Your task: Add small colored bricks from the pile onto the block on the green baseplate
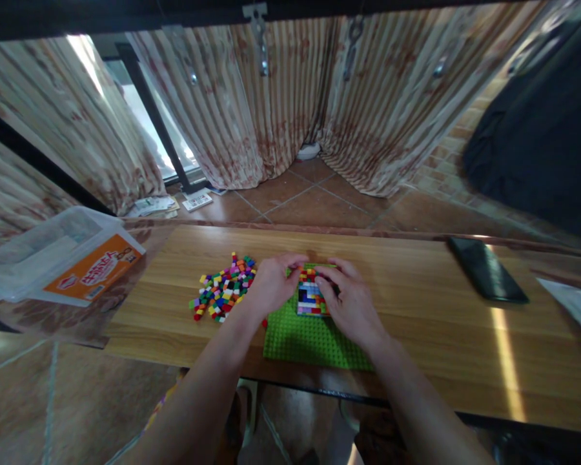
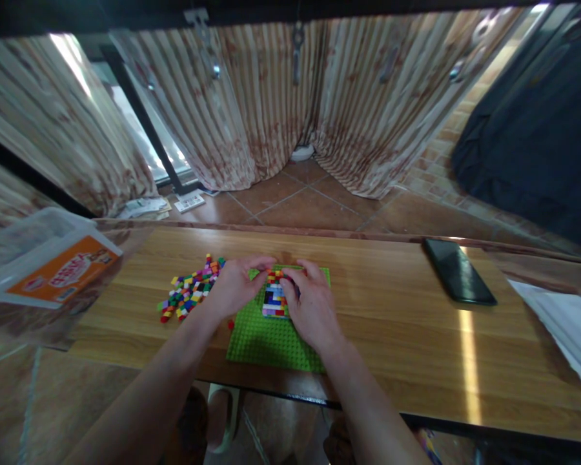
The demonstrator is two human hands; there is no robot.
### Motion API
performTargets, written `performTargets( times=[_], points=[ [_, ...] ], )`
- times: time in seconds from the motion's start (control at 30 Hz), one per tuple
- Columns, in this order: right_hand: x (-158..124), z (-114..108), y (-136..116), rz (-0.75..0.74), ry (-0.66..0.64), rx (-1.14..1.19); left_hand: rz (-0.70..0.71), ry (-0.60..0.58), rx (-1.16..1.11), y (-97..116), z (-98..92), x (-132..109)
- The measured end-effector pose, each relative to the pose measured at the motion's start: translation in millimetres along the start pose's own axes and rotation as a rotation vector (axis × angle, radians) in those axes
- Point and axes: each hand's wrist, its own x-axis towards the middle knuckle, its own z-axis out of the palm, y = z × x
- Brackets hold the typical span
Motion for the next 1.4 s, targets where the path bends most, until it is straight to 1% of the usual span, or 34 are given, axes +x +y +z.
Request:
performTargets(
  times=[0.17, 0.43, 0.53, 0.77, 0.9, 1.17, 1.4],
  points=[
    [0, 0, 0, 0.009, -0.002, -0.003, -0.037, -0.006, 0.002, 4, 4.4, 2],
    [0, 1, 2, -0.001, -0.003, -0.015, -0.028, 0.003, 0.035, 9, 7.5, 2],
    [0, 1, 2, 0.001, 0.003, -0.021, -0.049, 0.013, 0.014, 9, 9.7, 2],
    [-1, 3, -3, -0.096, -0.074, -0.093, -0.127, -0.004, -0.019, 7, 10.5, 3],
    [-2, 5, -4, -0.097, -0.099, -0.125, -0.147, -0.017, -0.037, 6, 10.7, 4],
    [-2, 6, -1, -0.113, -0.079, -0.092, -0.153, -0.035, -0.034, 7, 11.3, 3],
    [-1, 8, -2, -0.108, -0.066, -0.09, -0.152, -0.055, -0.029, 1, 14.0, 3]
  ],
)
